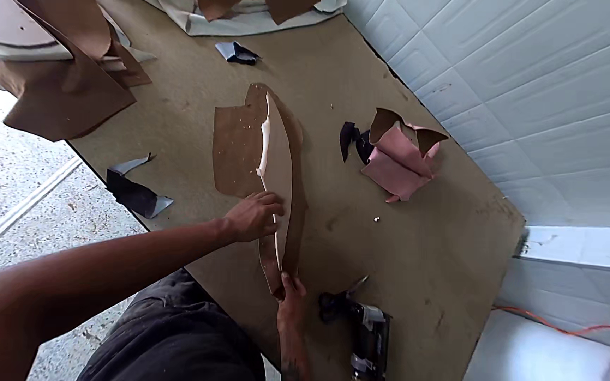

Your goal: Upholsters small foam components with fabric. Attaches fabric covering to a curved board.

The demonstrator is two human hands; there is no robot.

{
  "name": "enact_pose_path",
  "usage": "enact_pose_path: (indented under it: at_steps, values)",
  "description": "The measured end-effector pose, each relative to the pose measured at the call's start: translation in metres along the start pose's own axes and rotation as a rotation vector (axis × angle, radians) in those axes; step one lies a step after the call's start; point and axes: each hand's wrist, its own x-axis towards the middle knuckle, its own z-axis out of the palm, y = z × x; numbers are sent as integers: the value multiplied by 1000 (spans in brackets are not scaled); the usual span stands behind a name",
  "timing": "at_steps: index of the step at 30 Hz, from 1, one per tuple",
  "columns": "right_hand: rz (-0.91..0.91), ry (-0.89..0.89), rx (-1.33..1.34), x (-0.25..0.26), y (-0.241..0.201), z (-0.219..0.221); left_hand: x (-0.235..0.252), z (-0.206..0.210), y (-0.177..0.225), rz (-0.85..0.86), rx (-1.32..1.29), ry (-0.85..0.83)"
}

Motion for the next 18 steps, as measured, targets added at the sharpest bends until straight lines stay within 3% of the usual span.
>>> enact_pose_path:
  at_steps: [7, 18]
  values:
    - [164, -20, -218, 6, -25, 1, 19, 53, 27, -178, 263, -160]
    - [107, -200, -247, 5, -6, -16, 22, 63, 39, -304, 332, -182]
